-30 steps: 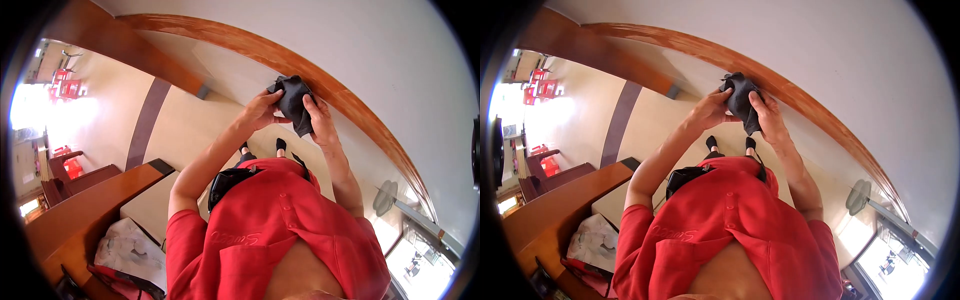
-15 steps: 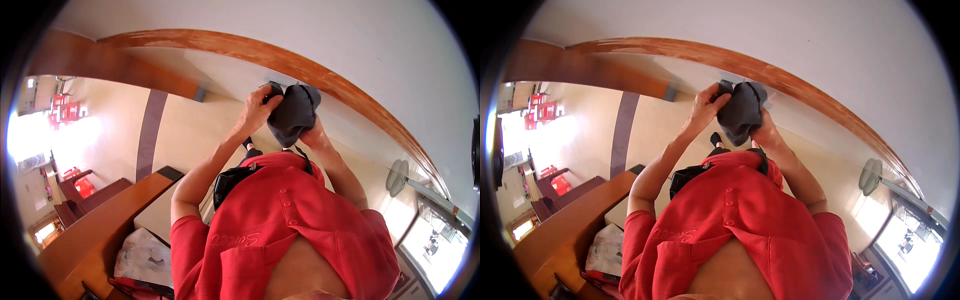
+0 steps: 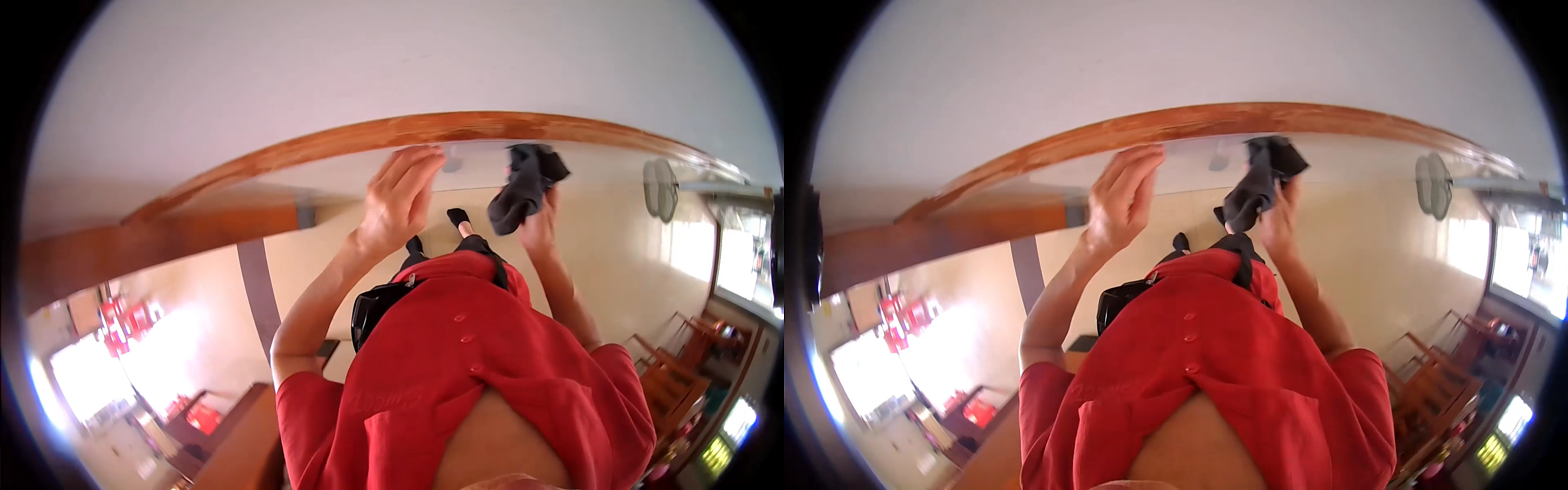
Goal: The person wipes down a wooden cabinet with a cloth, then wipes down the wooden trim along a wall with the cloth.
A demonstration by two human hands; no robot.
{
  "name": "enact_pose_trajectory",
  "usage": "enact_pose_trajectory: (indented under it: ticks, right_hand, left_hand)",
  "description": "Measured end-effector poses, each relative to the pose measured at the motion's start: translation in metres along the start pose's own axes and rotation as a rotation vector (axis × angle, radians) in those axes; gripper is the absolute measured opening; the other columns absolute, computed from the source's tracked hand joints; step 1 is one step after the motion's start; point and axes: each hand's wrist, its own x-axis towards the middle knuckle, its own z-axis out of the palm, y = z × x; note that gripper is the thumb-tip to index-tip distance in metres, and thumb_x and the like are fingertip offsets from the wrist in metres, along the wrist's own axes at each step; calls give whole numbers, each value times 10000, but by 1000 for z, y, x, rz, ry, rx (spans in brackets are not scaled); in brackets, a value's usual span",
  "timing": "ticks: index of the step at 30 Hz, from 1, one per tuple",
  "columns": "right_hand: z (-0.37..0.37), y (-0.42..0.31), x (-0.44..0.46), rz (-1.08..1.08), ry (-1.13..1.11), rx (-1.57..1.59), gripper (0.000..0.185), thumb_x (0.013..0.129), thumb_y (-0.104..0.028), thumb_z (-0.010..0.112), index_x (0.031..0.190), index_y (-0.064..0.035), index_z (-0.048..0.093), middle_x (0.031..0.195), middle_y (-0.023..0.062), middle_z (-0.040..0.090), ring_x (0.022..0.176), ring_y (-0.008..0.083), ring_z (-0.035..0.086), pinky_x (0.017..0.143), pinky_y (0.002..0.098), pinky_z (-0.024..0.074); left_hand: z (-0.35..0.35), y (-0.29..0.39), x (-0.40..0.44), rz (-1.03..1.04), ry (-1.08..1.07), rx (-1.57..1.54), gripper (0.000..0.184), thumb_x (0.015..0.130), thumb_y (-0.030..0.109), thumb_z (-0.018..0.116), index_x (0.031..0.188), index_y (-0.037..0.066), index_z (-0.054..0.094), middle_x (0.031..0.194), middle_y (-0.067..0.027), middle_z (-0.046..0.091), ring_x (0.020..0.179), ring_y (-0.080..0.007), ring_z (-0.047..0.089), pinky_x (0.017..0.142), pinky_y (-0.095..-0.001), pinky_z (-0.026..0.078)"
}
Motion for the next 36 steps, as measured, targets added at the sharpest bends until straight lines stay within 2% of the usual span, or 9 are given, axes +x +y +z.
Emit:
enact_pose_trajectory:
  ticks: [5,8,10,14,22,25,28,32,36]
  right_hand:
    - [-49,-42,39,-455,340,-45,321,880,-103,473,1178,8,434,1091,125,542,886,230,585,801,376,500]
    - [-26,-39,85,-765,726,-692,608,826,-87,529,1329,5,201,1341,154,252,1210,280,269,1008,387,245]
    - [27,-20,80,-854,596,-574,754,833,-131,542,1388,12,51,1455,188,2,1353,279,0,1092,386,49]
    - [90,45,58,-1106,464,-1105,758,812,-319,495,1359,57,130,1399,323,13,1287,502,34,1027,572,59]
    - [-54,-57,131,-741,1080,-470,584,908,-288,379,1371,13,189,1427,218,162,1337,308,105,1076,393,136]
    - [-91,-47,147,-678,1104,-187,602,913,-354,379,1372,-4,207,1414,236,186,1313,343,174,1068,379,173]
    - [-31,17,128,-786,984,-594,608,921,-280,384,1385,-2,104,1446,197,92,1344,323,53,1089,412,61]
    - [60,44,66,-933,542,-1111,819,670,-234,570,1375,-23,209,1391,322,110,1288,488,88,1053,522,108]
    - [17,1,99,-1032,834,-872,701,720,-162,533,1359,-49,267,1386,299,166,1281,455,152,1050,505,122]
  left_hand:
    - [2,-11,12,495,-92,276,181,756,-21,585,930,24,590,1114,-120,569,1040,-302,547,838,-408,462]
    - [23,-28,14,582,-177,337,196,762,-7,587,945,61,598,1150,-101,555,1150,-296,477,950,-420,381]
    - [34,-48,12,723,-124,608,206,798,52,549,991,107,597,1181,-70,543,1200,-291,426,1031,-425,269]
    - [45,-95,-3,887,-104,1042,257,853,246,442,1083,207,550,1293,7,445,1255,-215,356,1064,-442,182]
    - [52,-90,5,941,13,1101,336,863,250,450,1188,175,486,1335,-1,408,1281,-245,315,1067,-449,170]
    - [54,-89,6,961,30,1066,339,864,252,471,1192,166,484,1298,-3,453,1266,-245,341,1054,-450,190]
    - [53,-87,5,968,60,1057,317,862,266,489,1168,187,508,1263,-6,488,1254,-251,359,1046,-450,200]
    - [55,-87,1,918,17,1052,255,846,280,511,1088,229,577,1253,-9,494,1247,-261,366,1039,-463,197]
    - [55,-86,6,972,11,1029,283,830,239,484,1089,231,599,1280,-107,467,1262,-338,323,1052,-508,142]
